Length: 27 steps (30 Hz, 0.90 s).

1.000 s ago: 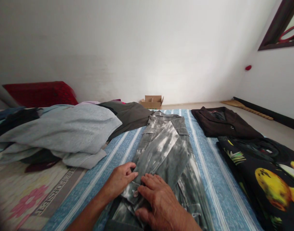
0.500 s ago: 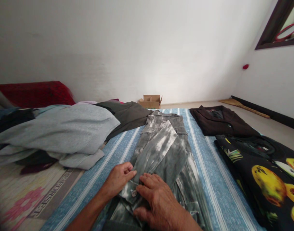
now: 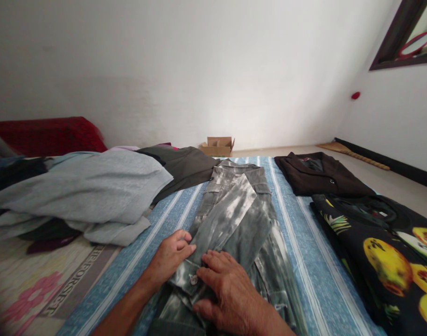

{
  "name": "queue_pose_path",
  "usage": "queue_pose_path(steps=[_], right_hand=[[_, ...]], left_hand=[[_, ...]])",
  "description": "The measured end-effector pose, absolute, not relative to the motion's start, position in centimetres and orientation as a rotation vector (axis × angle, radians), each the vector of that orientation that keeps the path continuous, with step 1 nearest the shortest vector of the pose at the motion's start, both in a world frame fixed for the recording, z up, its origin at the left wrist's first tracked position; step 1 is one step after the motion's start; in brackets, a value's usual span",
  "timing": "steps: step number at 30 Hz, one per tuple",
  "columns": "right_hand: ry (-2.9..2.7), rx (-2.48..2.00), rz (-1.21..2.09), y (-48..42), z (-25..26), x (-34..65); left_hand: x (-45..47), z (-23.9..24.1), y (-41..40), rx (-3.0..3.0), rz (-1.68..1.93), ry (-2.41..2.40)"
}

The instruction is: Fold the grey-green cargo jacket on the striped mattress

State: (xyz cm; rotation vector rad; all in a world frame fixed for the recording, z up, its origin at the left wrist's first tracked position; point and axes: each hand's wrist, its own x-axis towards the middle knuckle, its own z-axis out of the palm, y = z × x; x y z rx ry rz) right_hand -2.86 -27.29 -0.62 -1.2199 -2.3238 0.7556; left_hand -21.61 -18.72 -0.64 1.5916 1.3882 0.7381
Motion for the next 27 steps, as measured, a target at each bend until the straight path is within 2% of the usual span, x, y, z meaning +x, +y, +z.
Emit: queue_pose_path(steps=[27], right_hand=[[-2.320, -1.226, 0.758, -27.3, -0.9, -2.9]], left_hand=[[-21.5, -2.1, -18.4, 1.635, 0.818, 1.452]])
